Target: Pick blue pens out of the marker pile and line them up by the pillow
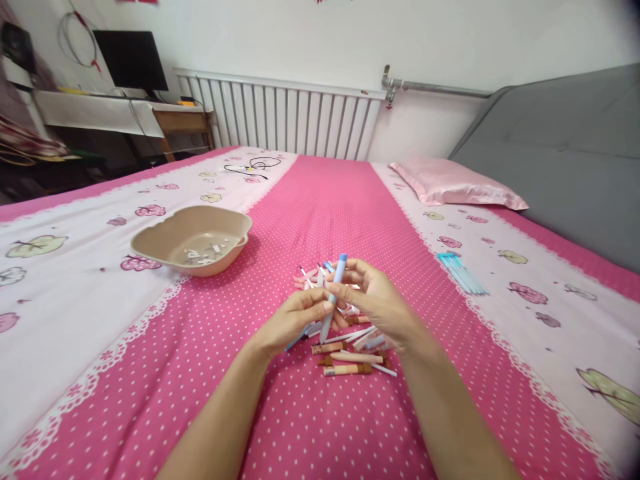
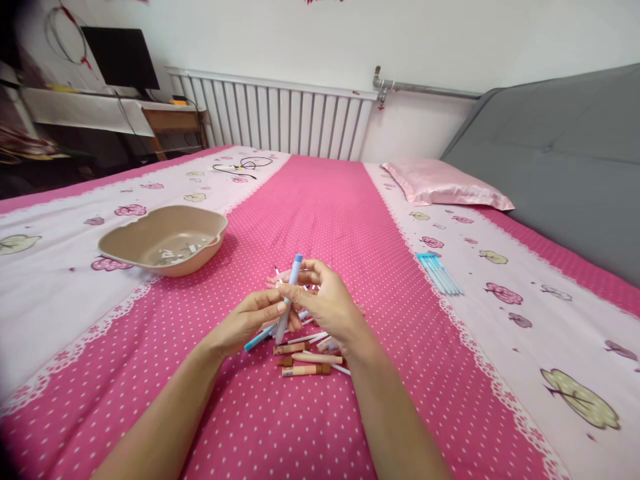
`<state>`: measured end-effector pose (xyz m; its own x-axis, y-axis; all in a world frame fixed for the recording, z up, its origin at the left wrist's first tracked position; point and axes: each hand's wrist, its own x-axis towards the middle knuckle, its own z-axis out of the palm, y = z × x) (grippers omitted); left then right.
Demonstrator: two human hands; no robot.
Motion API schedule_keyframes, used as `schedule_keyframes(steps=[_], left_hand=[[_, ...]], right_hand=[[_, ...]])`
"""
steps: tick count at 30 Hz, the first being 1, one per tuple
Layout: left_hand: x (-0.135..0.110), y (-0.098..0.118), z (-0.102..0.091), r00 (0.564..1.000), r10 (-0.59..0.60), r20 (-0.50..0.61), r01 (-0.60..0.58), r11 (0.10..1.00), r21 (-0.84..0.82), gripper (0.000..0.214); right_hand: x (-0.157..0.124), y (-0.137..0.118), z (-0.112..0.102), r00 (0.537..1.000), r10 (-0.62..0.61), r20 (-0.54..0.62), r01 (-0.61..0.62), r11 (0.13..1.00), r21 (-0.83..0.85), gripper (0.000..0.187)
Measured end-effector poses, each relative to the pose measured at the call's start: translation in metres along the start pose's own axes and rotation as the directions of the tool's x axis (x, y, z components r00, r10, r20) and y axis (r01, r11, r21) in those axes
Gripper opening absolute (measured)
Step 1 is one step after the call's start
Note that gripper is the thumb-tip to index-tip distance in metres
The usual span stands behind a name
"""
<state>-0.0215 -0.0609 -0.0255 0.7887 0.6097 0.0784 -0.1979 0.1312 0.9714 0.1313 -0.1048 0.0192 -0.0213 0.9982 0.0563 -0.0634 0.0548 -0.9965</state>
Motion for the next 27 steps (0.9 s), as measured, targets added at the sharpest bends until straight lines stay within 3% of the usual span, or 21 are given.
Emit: schedule_keyframes(steps=[3, 6, 11, 22, 27], left_hand=[[-0.001, 0.001, 0.000, 1.000, 0.007, 0.012, -0.007, 1.000, -0.027, 0.024], [-0.001, 0.001, 0.000, 1.000, 0.017, 0.023, -0.016, 0.999, -0.034, 0.025], [-0.002, 0.002, 0.000, 0.999, 0.025, 0.025, -0.024, 0.999, -0.032, 0.025], [-0.001, 0.003, 0.002, 1.000, 0.021, 0.022, -0.020, 0.999, -0.047, 0.023], [-0.002, 0.007, 0.003, 0.999, 0.020, 0.047, -0.016, 0.997, -0.076, 0.027]], right_hand=[[-0.002, -0.003, -0.002, 0.992, 0.059, 0.115, -0.075, 0.988, 0.137, 0.040], [-0.001, -0.002, -0.003, 0.986, 0.062, 0.153, -0.088, 0.981, 0.170, 0.039], [0.001, 0.002, -0.003, 0.988, 0.042, 0.146, -0.061, 0.989, 0.133, 0.032], [0.002, 0.006, 0.007, 0.998, 0.061, -0.006, -0.060, 0.998, 0.021, 0.043], [0.001, 0.004, 0.004, 0.990, 0.048, 0.135, -0.066, 0.989, 0.131, 0.037]])
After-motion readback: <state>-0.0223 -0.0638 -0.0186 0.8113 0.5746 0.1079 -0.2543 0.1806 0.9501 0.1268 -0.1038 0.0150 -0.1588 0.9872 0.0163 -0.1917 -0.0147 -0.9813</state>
